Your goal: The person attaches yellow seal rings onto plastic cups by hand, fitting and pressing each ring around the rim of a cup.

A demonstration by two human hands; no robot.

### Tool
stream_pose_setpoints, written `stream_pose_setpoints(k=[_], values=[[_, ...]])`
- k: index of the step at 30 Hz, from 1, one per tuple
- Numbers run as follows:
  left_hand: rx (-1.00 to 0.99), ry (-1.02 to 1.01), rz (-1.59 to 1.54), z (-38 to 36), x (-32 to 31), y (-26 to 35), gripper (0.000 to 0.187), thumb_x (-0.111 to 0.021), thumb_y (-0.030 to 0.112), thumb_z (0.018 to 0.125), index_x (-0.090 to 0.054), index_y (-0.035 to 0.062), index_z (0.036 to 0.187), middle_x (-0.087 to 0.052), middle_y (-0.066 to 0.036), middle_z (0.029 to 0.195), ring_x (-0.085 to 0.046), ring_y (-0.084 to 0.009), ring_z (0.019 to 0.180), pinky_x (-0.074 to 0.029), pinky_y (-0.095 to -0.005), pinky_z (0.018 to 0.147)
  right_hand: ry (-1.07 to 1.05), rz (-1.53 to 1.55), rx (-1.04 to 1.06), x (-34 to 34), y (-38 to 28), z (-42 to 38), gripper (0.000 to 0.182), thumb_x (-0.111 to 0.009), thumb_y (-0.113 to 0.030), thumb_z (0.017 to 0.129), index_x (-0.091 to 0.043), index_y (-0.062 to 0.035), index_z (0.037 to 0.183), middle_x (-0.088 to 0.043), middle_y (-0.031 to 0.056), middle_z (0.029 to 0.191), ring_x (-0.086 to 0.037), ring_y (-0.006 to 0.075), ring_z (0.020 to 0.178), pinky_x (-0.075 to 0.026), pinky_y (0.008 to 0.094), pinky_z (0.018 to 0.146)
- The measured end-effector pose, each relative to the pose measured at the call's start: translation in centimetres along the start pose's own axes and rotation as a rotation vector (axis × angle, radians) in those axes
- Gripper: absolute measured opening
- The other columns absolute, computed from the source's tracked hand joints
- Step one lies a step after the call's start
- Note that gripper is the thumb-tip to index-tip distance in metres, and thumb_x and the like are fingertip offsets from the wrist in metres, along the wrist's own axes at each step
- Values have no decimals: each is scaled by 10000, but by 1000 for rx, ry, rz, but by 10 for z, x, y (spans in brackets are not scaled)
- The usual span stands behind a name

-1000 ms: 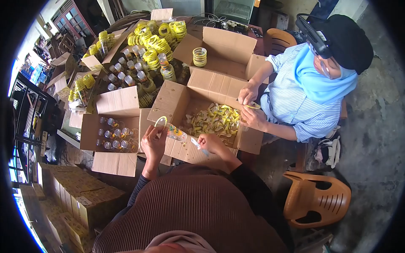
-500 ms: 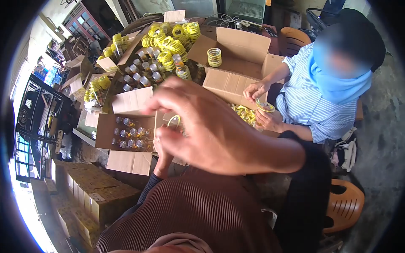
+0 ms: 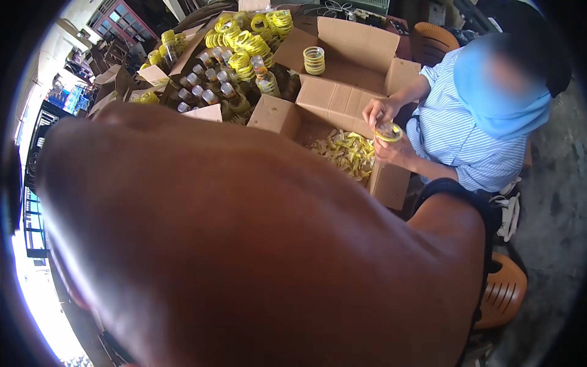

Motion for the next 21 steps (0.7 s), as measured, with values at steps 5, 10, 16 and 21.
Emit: stream_pose_setpoints(k=[5, 10, 16, 21], values=[[49, -80, -29, 2, 7, 5, 110, -738, 205, 812, -710, 100, 828, -654, -57, 786, -651, -273, 641, -492, -381, 556, -46, 52, 3, 9, -3, -9, 206, -607, -195, 870, -591, -69, 1032, -555, 66, 984, -554, 146, 904, -457, 243, 783], [92, -111, -46, 3, 10, 13, 115, -745, 204, 806, -711, 95, 822, -635, -59, 757, -642, -273, 627, -489, -370, 554, -64, 185, 49, 23, -18, -9, 195, -606, -204, 872, -589, -72, 1015, -552, 66, 975, -557, 148, 894, -460, 238, 776], [41, -59, -50, 3, 11, 16, 107, -754, 180, 794, -706, 85, 809, -630, -66, 750, -638, -273, 625, -485, -367, 551, -20, 325, 34, 26, -8, -27, 184, -602, -241, 880, -567, -85, 971, -542, 63, 952, -564, 154, 865, -468, 223, 745], [113, -100, 0, 0, 2, 5, 126, -752, 205, 800, -707, 87, 803, -628, -62, 749, -631, -270, 605, -483, -370, 544, 311, 384, -322, 17, 90, -61, 200, -653, -130, 831, -553, -78, 996, -551, 30, 960, -533, 80, 886, -431, 242, 778]])
Point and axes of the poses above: each hand's wrist, its own z-axis towards the middle knuckle, its own x-axis out of the back of the hand, y = z × x, the point moved 4 cm from there along z, towards the middle knuckle
